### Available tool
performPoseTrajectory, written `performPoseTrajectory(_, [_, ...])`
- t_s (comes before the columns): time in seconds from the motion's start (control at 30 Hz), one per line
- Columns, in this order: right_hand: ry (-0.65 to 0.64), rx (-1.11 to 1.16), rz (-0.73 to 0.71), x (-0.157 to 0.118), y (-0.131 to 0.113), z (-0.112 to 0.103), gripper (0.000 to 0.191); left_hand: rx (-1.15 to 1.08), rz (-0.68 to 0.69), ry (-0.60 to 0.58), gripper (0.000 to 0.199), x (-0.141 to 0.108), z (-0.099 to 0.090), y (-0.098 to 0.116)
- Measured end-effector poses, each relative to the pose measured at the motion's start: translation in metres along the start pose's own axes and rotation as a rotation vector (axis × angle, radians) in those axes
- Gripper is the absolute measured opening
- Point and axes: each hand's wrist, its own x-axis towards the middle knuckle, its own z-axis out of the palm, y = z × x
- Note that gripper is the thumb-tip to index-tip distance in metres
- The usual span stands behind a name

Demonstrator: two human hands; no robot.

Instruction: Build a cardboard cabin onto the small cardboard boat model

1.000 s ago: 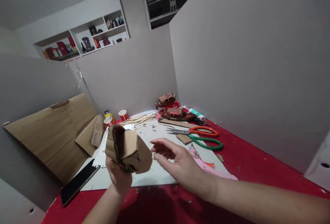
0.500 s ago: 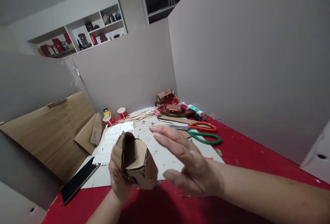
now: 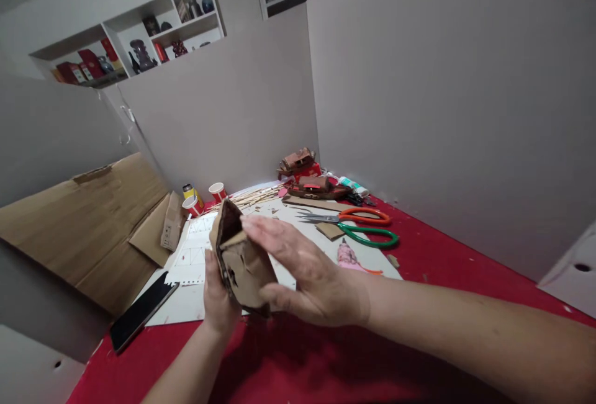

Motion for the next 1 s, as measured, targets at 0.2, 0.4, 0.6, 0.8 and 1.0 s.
performPoseTrajectory(0.2, [-0.012,0.002,0.31,0.001,0.013,-0.017,0.055,-0.053,-0.242,0.019,0.051,0.011,0.021,0.007])
performPoseTrajectory(0.4, [-0.097,-0.015,0.332,-0.002,0.016,-0.01,0.056,-0.1,-0.393,0.023,0.05,0.015,0.019,0.005])
performPoseTrajectory(0.6, [-0.182,-0.011,0.34,-0.006,0.019,0.0,0.062,-0.157,-0.472,0.021,0.059,0.013,0.018,0.006])
performPoseTrajectory(0.8, [-0.233,0.023,0.366,-0.001,0.021,0.008,0.071,-0.183,-0.471,0.018,0.06,0.012,0.017,0.007])
performPoseTrajectory(1.0, [-0.245,0.046,0.345,0.002,0.022,0.012,0.072,-0.173,-0.439,0.02,0.052,0.012,0.018,0.006])
